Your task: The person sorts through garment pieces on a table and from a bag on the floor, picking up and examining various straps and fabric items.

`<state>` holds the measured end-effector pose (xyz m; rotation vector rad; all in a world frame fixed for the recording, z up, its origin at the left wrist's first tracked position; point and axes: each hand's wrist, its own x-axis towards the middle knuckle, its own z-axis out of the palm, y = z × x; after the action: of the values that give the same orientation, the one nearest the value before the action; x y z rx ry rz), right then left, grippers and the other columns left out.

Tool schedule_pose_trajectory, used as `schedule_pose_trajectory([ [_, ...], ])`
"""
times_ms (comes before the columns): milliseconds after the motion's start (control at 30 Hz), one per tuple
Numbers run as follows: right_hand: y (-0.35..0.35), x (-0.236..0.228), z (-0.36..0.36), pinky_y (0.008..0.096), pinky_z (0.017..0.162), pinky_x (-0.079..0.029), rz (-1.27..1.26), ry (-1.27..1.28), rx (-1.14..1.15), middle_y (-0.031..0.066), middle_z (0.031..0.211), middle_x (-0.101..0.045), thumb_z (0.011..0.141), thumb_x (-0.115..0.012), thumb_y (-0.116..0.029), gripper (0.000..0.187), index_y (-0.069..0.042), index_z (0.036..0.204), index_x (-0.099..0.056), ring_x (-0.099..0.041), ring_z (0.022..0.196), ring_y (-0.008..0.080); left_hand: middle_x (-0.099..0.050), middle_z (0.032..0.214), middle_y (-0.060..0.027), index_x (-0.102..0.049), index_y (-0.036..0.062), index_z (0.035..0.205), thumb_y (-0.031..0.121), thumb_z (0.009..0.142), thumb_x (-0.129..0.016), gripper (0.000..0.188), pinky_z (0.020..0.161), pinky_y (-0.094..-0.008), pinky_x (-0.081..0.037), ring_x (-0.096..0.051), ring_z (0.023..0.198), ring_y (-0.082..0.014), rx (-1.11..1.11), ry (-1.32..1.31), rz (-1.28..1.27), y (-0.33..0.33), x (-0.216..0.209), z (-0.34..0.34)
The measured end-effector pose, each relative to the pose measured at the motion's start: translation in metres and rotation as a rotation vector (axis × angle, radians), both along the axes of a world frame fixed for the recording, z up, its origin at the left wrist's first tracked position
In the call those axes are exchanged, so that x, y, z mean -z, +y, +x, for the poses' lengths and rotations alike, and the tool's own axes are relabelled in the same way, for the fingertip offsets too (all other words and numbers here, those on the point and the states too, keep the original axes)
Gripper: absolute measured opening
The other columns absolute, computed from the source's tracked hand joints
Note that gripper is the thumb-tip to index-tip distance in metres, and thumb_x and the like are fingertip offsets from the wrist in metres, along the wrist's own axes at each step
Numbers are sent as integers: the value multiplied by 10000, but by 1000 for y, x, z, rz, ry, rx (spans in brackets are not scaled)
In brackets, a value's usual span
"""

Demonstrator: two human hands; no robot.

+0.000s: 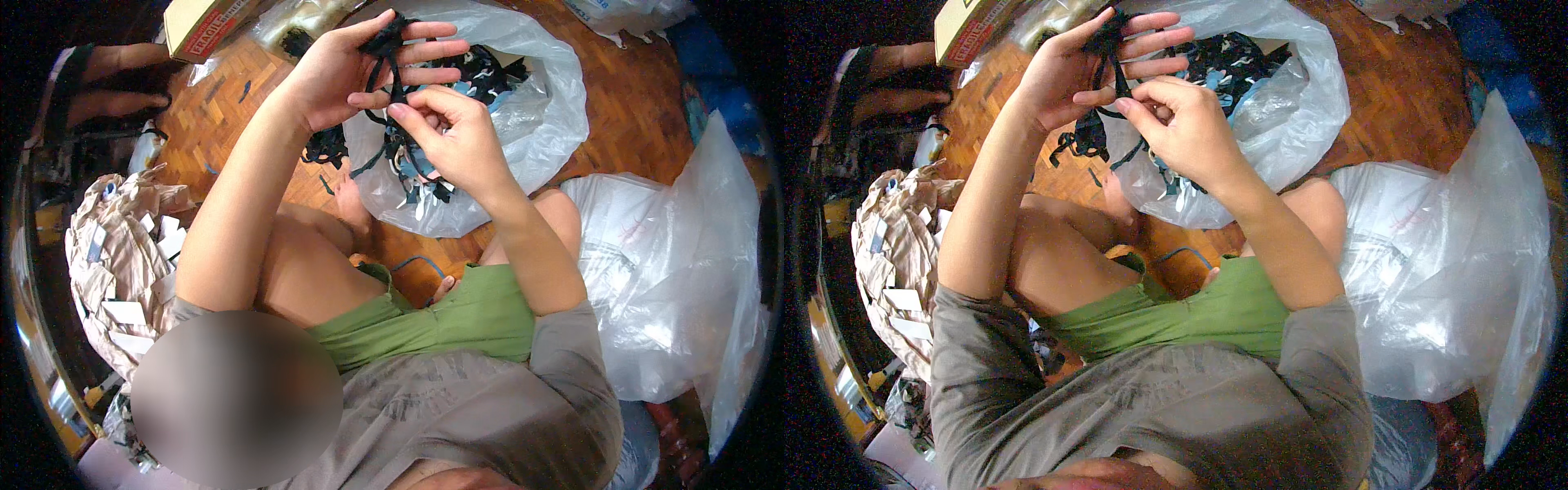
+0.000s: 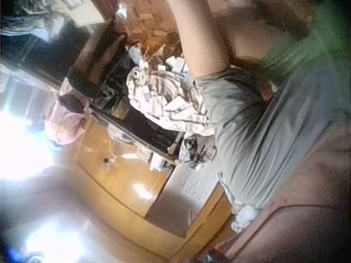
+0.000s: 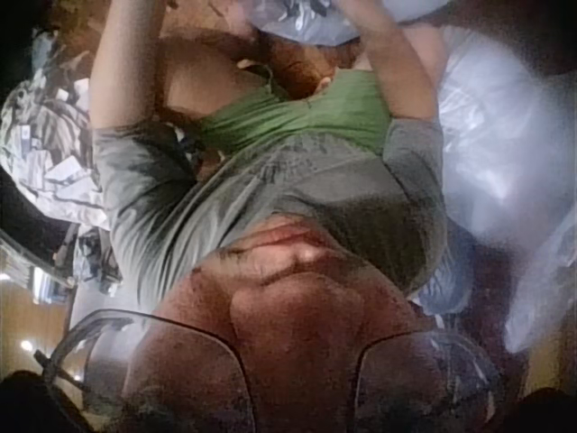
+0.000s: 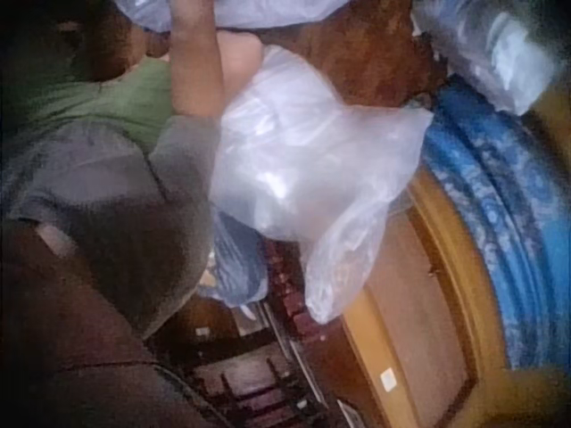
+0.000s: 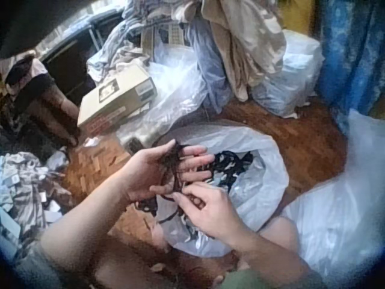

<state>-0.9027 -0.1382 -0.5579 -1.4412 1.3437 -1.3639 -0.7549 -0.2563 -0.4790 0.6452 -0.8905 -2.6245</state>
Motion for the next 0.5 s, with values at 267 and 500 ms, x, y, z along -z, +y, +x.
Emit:
schedule_pose_trajectory([
  [267, 13, -4, -44, 285, 635, -490, -142, -385, -279, 67, 760, -569, 1071, -538, -170, 234, -30, 889, -581, -593, 715, 180, -641, 929, 20, -521, 175, 977, 408, 1107, -426, 284, 413, -169, -307, -728, 1036, -218, -383, -84, -272, -21, 7, 20],
  [500, 18, -13, -72, 247, 480, -407, -66, -652, -438, 19, 616, -452, 1117, -475, -279, 295, -67, 912, -489, -456, 506, 103, -457, 782, 77, -484, 207, 947, 398, 1110, -429, 258, 437, -181, -282, -478, 675, -86, -491, -57, -205, -23, 1, 48],
])
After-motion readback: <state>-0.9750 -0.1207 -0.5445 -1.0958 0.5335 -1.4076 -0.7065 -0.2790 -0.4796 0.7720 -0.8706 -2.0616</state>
